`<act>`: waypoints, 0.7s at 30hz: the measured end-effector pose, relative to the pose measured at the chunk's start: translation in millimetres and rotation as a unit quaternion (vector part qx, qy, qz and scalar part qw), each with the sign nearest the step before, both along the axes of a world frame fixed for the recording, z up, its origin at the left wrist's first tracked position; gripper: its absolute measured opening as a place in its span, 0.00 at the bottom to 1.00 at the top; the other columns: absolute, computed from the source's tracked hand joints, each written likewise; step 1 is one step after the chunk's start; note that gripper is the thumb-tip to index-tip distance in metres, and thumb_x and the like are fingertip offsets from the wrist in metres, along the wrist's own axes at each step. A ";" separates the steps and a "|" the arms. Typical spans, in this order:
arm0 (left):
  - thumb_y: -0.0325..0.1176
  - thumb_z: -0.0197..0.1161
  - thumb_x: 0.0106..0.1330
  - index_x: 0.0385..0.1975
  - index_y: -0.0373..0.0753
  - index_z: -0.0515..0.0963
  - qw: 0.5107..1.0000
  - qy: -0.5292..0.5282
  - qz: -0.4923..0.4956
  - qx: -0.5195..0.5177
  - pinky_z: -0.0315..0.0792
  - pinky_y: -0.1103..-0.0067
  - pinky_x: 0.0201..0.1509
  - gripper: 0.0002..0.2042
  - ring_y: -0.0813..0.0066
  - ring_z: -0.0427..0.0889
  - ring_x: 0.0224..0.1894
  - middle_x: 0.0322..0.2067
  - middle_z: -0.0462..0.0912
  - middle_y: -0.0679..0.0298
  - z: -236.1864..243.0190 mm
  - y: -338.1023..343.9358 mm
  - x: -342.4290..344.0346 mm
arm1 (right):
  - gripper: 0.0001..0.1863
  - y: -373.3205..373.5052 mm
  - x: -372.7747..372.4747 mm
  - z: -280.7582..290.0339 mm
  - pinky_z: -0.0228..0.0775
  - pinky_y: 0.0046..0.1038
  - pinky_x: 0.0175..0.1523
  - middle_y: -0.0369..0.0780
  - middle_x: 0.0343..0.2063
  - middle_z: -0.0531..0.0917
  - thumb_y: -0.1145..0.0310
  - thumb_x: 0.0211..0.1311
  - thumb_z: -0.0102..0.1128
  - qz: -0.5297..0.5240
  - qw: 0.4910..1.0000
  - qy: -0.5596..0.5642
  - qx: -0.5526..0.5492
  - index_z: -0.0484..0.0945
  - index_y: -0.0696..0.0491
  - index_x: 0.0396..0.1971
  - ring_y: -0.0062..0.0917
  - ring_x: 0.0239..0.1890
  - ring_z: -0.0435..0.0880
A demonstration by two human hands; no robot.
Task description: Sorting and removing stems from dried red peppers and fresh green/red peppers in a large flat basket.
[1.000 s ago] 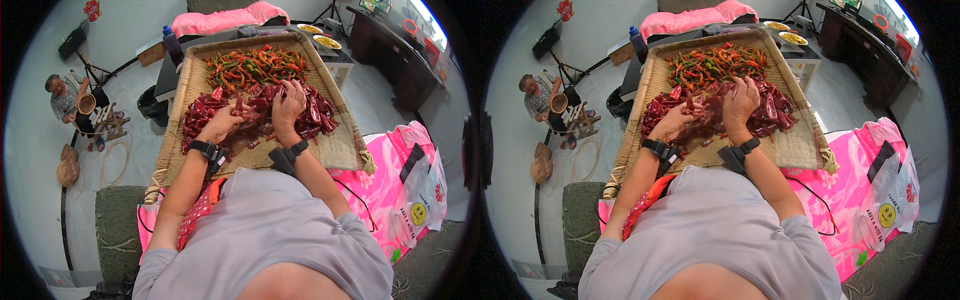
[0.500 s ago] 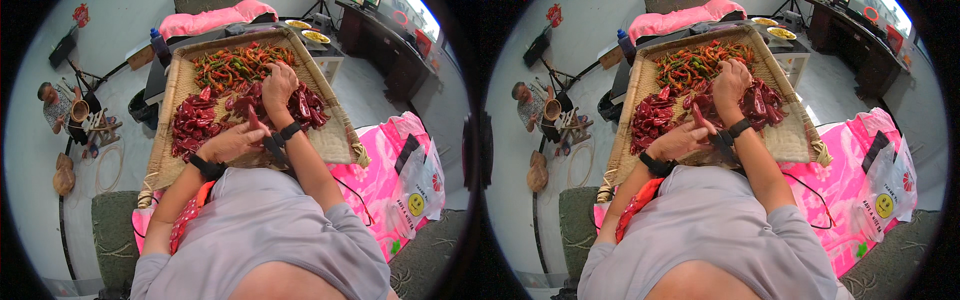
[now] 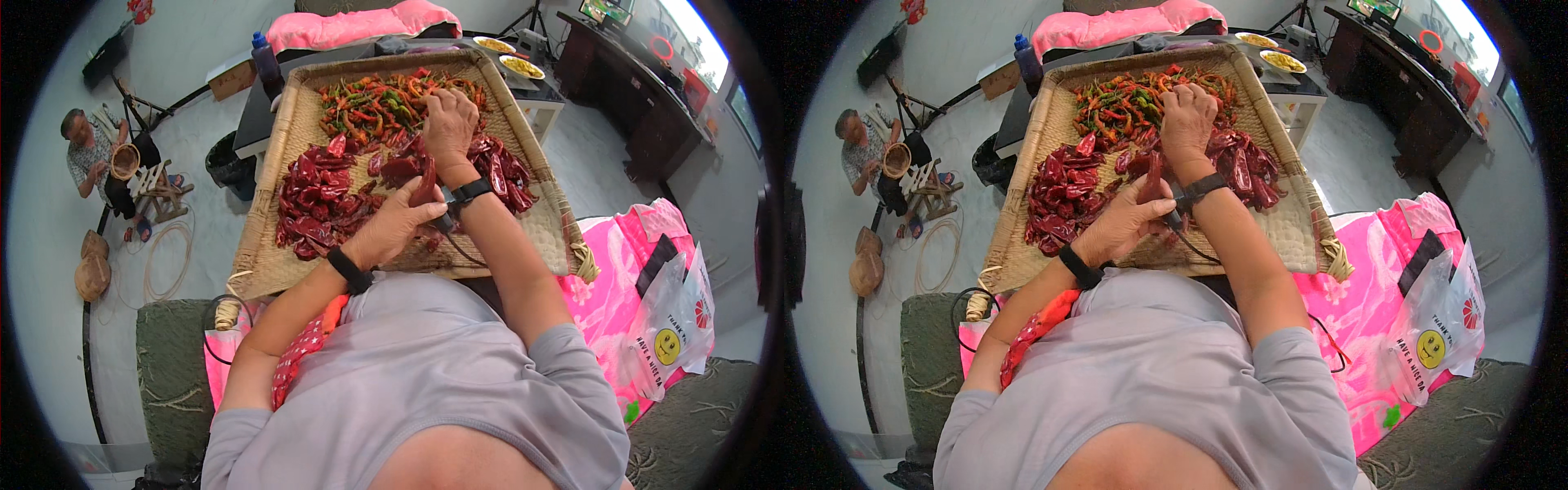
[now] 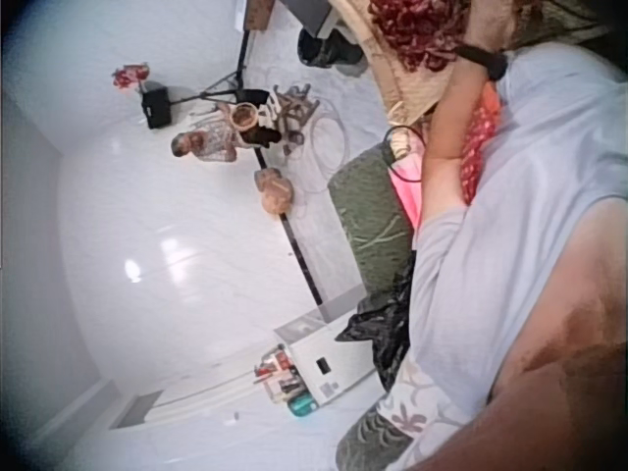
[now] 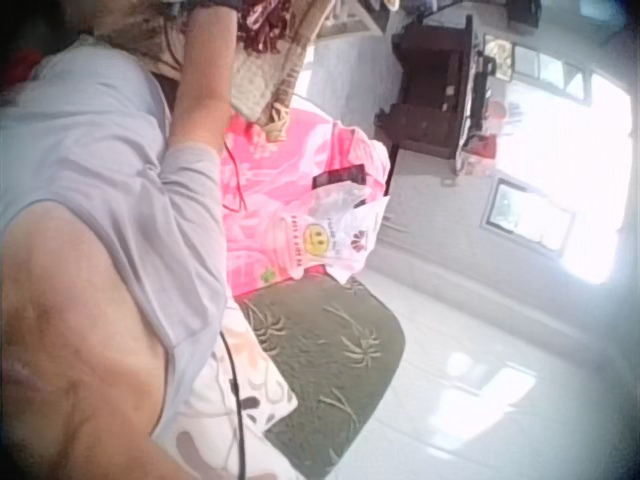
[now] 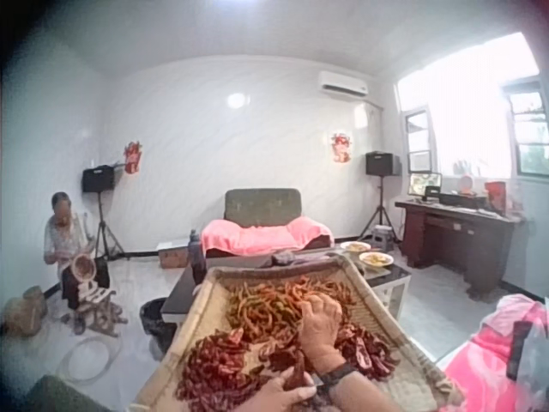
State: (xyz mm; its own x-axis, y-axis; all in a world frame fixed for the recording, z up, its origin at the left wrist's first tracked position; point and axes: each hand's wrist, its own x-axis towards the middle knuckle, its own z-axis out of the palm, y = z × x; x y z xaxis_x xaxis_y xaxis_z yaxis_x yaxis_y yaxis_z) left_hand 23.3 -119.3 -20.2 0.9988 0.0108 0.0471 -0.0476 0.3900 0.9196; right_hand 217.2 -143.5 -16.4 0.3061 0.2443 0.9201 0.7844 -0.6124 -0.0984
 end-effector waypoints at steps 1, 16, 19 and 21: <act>0.28 0.59 0.65 0.37 0.43 0.70 1.000 0.015 0.003 0.001 0.76 0.78 0.37 0.06 0.78 0.78 0.36 0.34 0.73 0.71 0.5 2.8 0.0 | 0.17 0.9 -3.4 1.2 0.50 0.41 0.62 0.34 0.47 0.74 0.75 0.46 0.61 0.017 0.999 -0.023 -0.025 0.78 0.44 0.39 0.32 0.58 0.65; 0.28 0.58 0.66 0.38 0.43 0.70 0.997 0.056 -0.030 -0.043 0.75 0.80 0.33 0.05 0.79 0.76 0.34 0.33 0.73 0.70 8.2 -7.7 -9.7 | 0.08 26.7 -8.0 20.0 0.56 0.40 0.58 0.36 0.39 0.79 0.68 0.56 0.58 0.152 0.987 -0.051 0.008 0.81 0.45 0.35 0.34 0.51 0.72; 0.29 0.58 0.67 0.38 0.43 0.71 0.996 0.040 -0.041 -0.074 0.77 0.79 0.33 0.04 0.78 0.77 0.34 0.33 0.73 0.69 7.3 -3.5 -9.5 | 0.08 26.4 -0.7 23.7 0.62 0.39 0.51 0.39 0.38 0.80 0.66 0.57 0.59 0.131 0.964 0.184 0.136 0.79 0.48 0.37 0.37 0.45 0.73; 0.29 0.58 0.67 0.37 0.42 0.71 0.997 0.017 -0.043 -0.067 0.77 0.78 0.35 0.04 0.77 0.78 0.35 0.34 0.73 0.68 7.3 4.9 -9.7 | 0.08 24.9 -2.7 20.1 0.62 0.39 0.51 0.38 0.38 0.80 0.65 0.57 0.60 0.127 0.977 0.140 0.104 0.79 0.48 0.37 0.37 0.45 0.73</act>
